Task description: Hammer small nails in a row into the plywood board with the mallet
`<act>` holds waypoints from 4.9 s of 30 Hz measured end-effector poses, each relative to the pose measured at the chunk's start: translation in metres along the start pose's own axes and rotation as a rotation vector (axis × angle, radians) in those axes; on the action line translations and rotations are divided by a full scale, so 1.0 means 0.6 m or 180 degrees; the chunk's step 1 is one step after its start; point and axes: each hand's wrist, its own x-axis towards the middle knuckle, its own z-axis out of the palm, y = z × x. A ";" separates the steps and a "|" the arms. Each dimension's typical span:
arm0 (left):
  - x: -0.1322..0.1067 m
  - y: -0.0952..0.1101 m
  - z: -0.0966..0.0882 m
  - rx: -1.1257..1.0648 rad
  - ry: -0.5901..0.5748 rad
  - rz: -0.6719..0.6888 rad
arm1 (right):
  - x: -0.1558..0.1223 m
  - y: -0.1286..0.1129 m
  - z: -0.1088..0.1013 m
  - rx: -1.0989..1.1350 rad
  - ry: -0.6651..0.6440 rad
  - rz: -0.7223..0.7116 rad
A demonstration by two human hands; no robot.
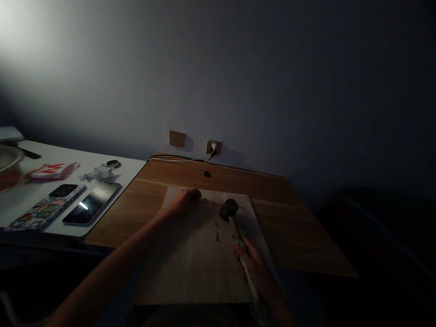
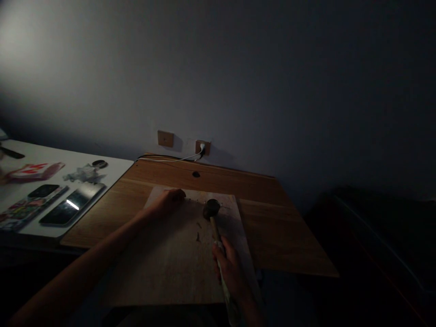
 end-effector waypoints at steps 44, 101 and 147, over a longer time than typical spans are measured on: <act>-0.014 0.008 0.007 0.0242 0.0412 0.0489 | 0.040 -0.031 0.033 0.0006 -0.0172 -0.0434; -0.018 -0.030 -0.013 -0.0133 0.0391 0.0055 | 0.058 -0.052 0.079 -0.0171 -0.0667 -0.0681; -0.080 0.098 -0.002 0.0861 -0.0378 0.1688 | 0.020 -0.026 0.011 -0.0197 -0.0239 -0.0115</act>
